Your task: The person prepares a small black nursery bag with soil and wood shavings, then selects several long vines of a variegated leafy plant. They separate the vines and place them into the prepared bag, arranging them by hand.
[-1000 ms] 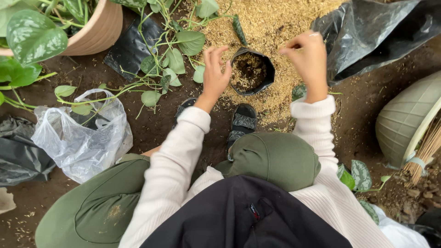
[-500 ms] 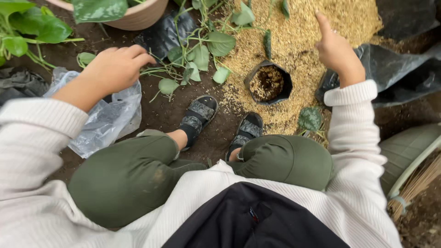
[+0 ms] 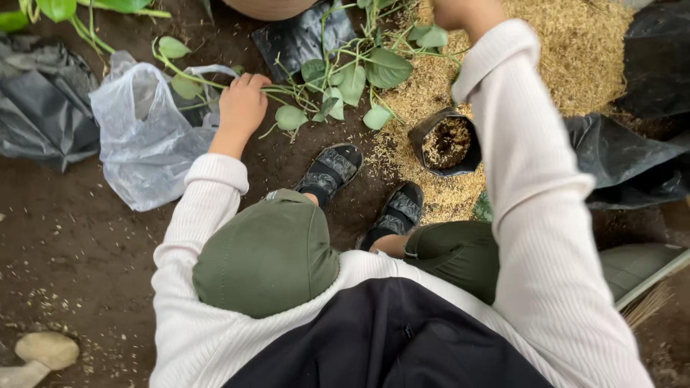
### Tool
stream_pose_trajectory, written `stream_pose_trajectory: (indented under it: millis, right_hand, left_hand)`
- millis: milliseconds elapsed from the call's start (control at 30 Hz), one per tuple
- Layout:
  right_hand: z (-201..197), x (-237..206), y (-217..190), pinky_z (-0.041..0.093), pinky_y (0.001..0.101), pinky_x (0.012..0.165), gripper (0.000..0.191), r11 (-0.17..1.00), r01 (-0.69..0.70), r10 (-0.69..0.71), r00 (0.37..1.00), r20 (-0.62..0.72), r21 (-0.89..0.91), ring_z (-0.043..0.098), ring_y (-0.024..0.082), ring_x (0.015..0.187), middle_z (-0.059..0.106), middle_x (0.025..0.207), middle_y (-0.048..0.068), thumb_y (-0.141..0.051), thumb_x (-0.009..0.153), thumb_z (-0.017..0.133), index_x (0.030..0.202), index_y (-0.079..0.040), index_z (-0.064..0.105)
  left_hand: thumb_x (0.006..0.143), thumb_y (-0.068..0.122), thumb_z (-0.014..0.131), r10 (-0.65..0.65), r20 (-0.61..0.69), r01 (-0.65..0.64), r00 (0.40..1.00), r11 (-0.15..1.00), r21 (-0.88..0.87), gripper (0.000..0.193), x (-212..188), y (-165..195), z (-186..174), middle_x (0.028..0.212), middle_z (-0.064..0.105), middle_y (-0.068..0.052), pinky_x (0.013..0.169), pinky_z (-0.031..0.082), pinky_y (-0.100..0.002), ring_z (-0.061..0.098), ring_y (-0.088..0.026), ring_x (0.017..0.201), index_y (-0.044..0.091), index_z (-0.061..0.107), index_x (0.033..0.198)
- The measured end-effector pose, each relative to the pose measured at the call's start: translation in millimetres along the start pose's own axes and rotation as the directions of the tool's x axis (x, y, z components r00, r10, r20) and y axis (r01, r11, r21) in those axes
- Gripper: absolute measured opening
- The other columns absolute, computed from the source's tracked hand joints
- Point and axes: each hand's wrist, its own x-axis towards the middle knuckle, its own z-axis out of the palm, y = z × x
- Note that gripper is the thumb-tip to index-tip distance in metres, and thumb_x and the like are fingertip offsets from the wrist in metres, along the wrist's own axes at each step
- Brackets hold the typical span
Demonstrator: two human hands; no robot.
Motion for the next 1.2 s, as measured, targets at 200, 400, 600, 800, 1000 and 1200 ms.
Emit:
stream_pose_trajectory:
  millis: [200,400,600,800,1000,1200]
  right_hand:
    - [84.1,26.3,-95.5,0.056,0.0466,0.089,0.045,0.967,-0.029,-0.021,0.981,0.193,0.253,0.073,0.036,0.091,0.073,0.098,0.023,-0.043,0.114,0.051,0.116,0.0,0.065]
    - [105.5,28.8,-118.3,0.052,0.0537,0.077,0.047,0.847,0.413,-0.387,0.911,-0.145,0.335,0.066,0.048,0.094,0.066,0.102,0.031,0.005,0.085,0.049,0.132,0.008,0.05]
    - [101.3,27.4,-134.0,0.052,0.0467,0.077,0.029,0.87,0.105,-0.099,0.994,-0.038,0.481,0.069,0.037,0.082,0.07,0.091,0.023,-0.004,0.096,0.055,0.125,-0.005,0.06]
    - [102.9,37.9,-153.3,0.054,0.0403,0.079,0.022,0.757,0.182,-0.111,0.982,-0.152,0.628,0.072,0.029,0.085,0.073,0.092,0.017,-0.007,0.097,0.057,0.118,-0.005,0.064]
    - [120.2,35.6,-167.4,0.054,0.0394,0.082,0.019,0.737,0.258,-0.165,0.965,-0.204,0.625,0.071,0.027,0.089,0.073,0.103,0.015,-0.01,0.099,0.059,0.117,-0.005,0.065]
    - [120.2,35.1,-192.9,0.05,0.0386,0.099,0.026,0.637,0.458,-0.341,0.889,-0.306,0.62,0.064,0.027,0.108,0.066,0.115,0.013,-0.017,0.105,0.063,0.127,-0.003,0.06]
  left_hand:
    - [0.094,0.007,0.062,0.112,0.01,-0.113,0.994,0.99,0.087,0.023,-11.7,-23.8,-7.7,0.107,0.07,-0.004,0.092,0.045,-0.046,0.065,-0.026,0.104,0.017,0.071,0.113]
    - [0.087,0.009,0.07,-0.225,0.285,0.354,0.932,0.734,-0.579,0.041,-18.7,26.8,16.5,0.117,0.06,-0.014,0.089,0.05,-0.04,0.061,-0.024,0.104,0.008,0.058,0.126]
    - [0.101,0.016,0.062,-0.508,0.739,0.612,0.442,-0.432,-0.663,0.02,-1.7,5.4,12.1,0.085,0.054,-0.003,0.061,0.048,-0.033,0.05,-0.015,0.075,0.01,0.053,0.117]
    - [0.098,0.026,0.066,-0.648,0.668,0.446,0.366,-0.508,-0.737,0.021,18.3,-9.5,4.1,0.078,0.049,0.003,0.058,0.039,-0.028,0.045,-0.01,0.067,0.019,0.063,0.118]
    - [0.106,0.025,0.057,-0.731,0.008,0.316,0.682,0.285,-0.905,0.022,0.2,6.6,-7.1,0.1,0.068,0.0,0.076,0.05,-0.028,0.062,-0.013,0.082,0.007,0.069,0.111]
    - [0.11,0.018,0.057,-0.49,-0.292,0.145,0.821,0.674,-0.724,0.018,-18.4,40.6,-45.6,0.103,0.068,-0.006,0.08,0.048,-0.031,0.061,-0.016,0.088,0.004,0.069,0.113]
